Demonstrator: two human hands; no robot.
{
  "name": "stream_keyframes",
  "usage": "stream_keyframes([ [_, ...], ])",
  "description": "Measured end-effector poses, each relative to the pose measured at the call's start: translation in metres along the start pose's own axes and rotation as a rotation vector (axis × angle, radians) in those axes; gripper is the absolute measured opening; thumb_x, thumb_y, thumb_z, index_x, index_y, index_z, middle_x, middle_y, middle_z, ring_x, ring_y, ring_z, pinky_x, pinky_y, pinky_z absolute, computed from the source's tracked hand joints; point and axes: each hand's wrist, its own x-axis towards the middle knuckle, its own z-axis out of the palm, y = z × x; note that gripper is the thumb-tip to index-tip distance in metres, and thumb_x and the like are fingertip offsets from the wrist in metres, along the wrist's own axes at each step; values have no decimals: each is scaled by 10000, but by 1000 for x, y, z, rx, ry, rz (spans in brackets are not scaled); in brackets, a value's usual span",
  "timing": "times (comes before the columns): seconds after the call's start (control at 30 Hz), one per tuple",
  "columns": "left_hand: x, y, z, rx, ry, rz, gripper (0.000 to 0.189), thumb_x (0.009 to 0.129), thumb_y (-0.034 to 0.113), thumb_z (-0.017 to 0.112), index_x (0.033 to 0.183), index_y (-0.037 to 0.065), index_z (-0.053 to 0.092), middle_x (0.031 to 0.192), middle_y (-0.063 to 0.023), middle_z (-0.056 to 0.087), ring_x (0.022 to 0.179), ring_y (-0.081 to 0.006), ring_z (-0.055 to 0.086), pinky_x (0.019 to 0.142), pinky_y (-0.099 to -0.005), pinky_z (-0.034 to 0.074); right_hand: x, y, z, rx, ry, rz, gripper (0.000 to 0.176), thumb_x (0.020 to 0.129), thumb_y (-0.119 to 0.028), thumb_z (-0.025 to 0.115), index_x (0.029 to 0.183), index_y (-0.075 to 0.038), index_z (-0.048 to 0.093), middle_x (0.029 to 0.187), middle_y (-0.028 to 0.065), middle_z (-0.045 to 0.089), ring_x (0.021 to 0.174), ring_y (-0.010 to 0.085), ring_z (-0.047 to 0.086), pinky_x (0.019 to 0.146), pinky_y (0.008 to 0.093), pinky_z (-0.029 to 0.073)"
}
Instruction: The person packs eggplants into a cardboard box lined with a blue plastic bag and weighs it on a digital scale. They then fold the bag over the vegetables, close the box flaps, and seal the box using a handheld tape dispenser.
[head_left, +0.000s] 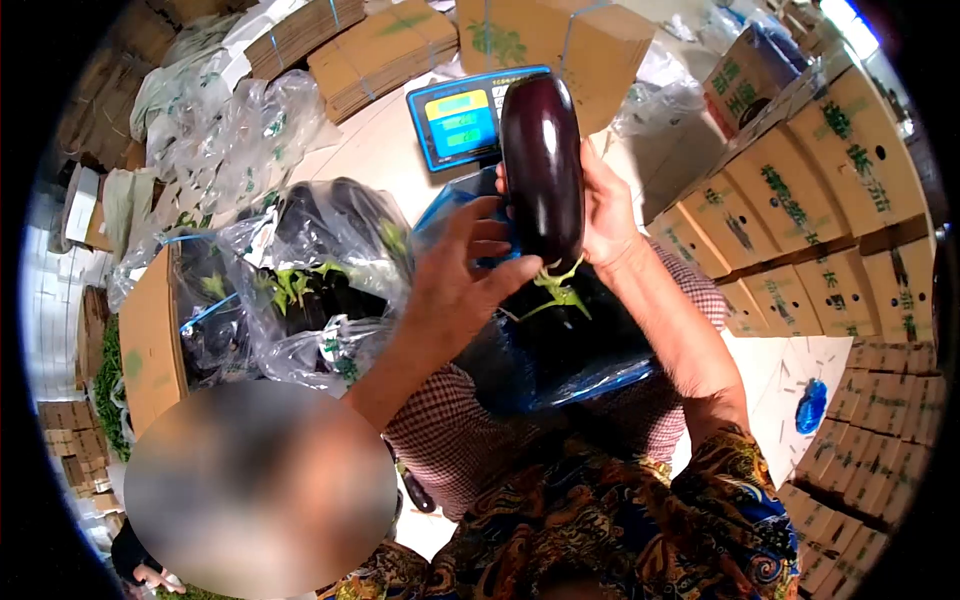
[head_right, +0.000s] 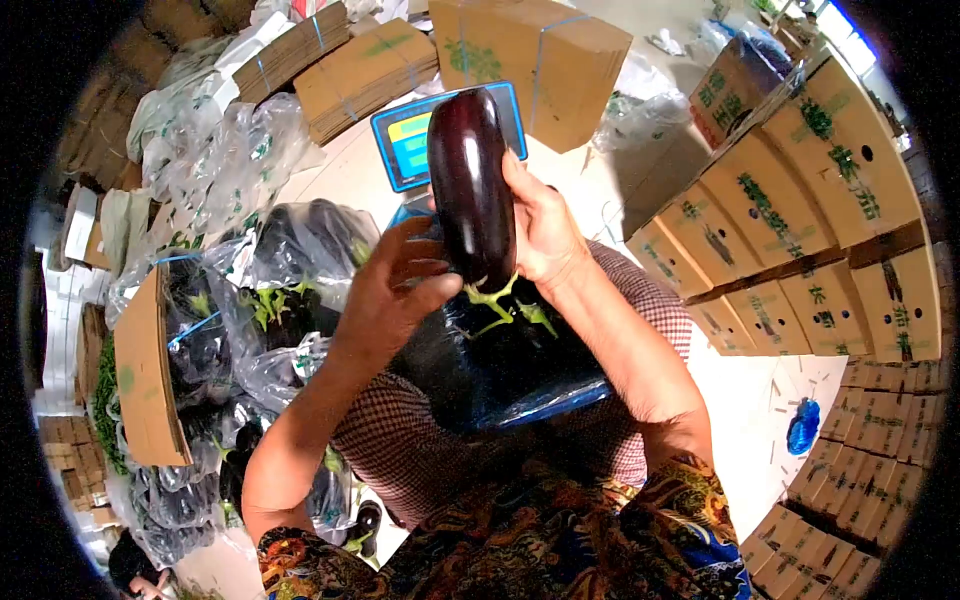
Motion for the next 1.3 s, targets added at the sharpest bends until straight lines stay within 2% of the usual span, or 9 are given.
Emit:
stream_keyframes([
  [0.4,7,-2,52,69,-17,296,697,690,27,787,1263,26,391,1065,-94,594,971,-200,635,832,-335,535,-31,-40,-4,-183,-411,135,940,703,-263,794,1427,21,265,1400,255,390,1267,360,453,1075,501,361],
  [0.47,6,-1,50,73,-18,313,692,688,25,792,1254,24,394,1056,-92,593,971,-194,631,844,-328,525,-33,-38,1,-268,-263,105,928,672,-192,782,1423,20,280,1367,249,437,1109,303,561,914,436,494],
  [0.5,5,0,48,34,-15,320,685,687,38,797,1244,22,399,1051,-89,592,966,-188,626,847,-328,518,-36,-43,-12,-321,-214,139,962,631,-225,821,1407,27,311,1369,243,446,1199,333,498,997,464,431],
  [0.57,5,1,44,-76,6,327,669,685,79,810,1218,17,410,1041,-83,589,950,-174,613,851,-329,502,-36,-42,-22,-372,-79,145,877,628,-125,724,1401,11,332,1319,215,491,835,212,435,662,350,308],
  [0.73,-44,42,-46,-32,406,306,654,676,162,828,1179,21,434,1009,-52,568,883,-153,570,844,-317,469,-11,4,77,-920,-319,-10,952,793,-703,551,1429,-30,328,1422,148,420,1282,254,443,1063,398,324],
  [0.8,-79,20,-95,-2,782,571,694,634,242,832,1151,2,435,978,-84,571,902,-181,559,803,-332,477,-2,11,59,-937,-344,166,919,828,-676,531,1436,-19,322,1402,170,444,1195,220,504,1004,358,368],
  [0.87,-157,23,-135,-294,873,465,653,660,252,822,1119,12,424,987,-69,547,929,-148,542,818,-308,476,17,19,14,-923,-526,483,781,845,-560,617,1367,-13,420,1247,113,576,1029,168,591,844,282,470],
  [1.0,-330,-40,-127,38,1381,-135,658,728,277,757,1244,19,439,1105,-75,549,1026,-161,528,923,-330,429,10,68,-56,-1392,-436,796,449,900,-350,629,1231,-55,563,1074,18,644,951,122,610,791,267,470],
  [1.3,-591,-169,159,-1069,2052,-705,532,706,317,778,1061,-42,607,940,-120,646,834,-251,621,738,-359,527,-6,61,-161,-1193,-538,722,195,912,-214,617,1011,-47,607,810,-42,536,713,75,464,655,222,389],
])
